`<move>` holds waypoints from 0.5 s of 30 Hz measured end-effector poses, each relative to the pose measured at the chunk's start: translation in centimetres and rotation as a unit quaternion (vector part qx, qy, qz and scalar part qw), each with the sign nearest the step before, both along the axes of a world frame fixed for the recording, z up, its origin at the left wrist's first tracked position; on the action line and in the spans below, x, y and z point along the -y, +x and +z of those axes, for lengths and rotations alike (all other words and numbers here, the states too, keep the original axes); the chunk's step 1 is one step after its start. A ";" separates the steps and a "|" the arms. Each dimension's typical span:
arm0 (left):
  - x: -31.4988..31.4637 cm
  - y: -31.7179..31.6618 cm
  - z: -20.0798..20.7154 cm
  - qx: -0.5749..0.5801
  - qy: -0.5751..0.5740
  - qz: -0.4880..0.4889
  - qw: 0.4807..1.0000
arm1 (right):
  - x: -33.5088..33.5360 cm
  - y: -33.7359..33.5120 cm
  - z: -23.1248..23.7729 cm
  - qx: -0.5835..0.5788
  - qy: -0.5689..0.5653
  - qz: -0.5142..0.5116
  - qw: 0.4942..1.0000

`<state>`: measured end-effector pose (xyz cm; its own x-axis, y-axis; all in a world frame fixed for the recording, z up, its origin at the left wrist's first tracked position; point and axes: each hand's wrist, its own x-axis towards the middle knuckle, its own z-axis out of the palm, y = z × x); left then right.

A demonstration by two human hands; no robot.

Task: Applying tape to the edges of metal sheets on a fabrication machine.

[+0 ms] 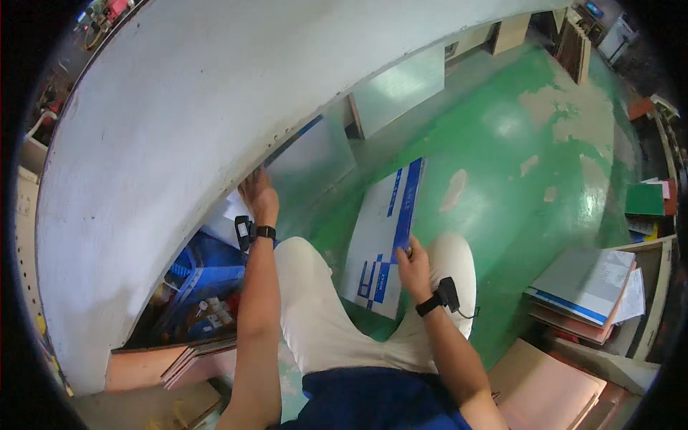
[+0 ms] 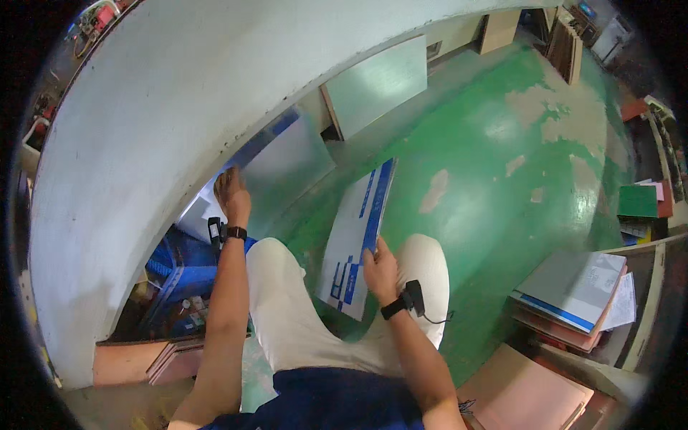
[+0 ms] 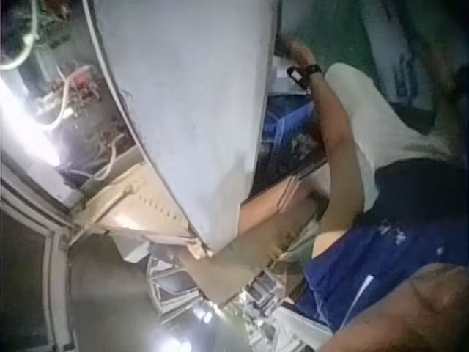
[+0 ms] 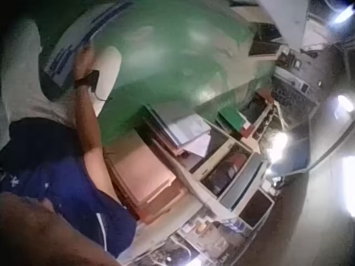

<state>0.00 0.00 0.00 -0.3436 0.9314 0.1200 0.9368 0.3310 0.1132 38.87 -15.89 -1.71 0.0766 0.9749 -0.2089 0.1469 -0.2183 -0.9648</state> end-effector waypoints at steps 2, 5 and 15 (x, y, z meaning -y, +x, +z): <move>0.7 3.1 0.7 -0.057 0.234 -0.046 0.969 | -0.5 0.2 0.0 0.123 0.026 0.000 0.992; 4.9 7.8 2.0 0.261 0.171 -0.134 0.940 | 0.3 -1.5 2.6 0.135 0.020 -0.035 0.990; 21.8 14.7 24.9 0.449 0.091 -0.108 0.882 | 4.7 0.0 29.3 -0.036 -0.073 -0.172 0.982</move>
<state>14.69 -21.75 24.90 -0.1930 0.9802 0.0447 0.4818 0.0550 0.8745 38.86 -20.60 27.60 0.3767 0.8529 -0.3616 -0.0276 -0.3798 -0.9247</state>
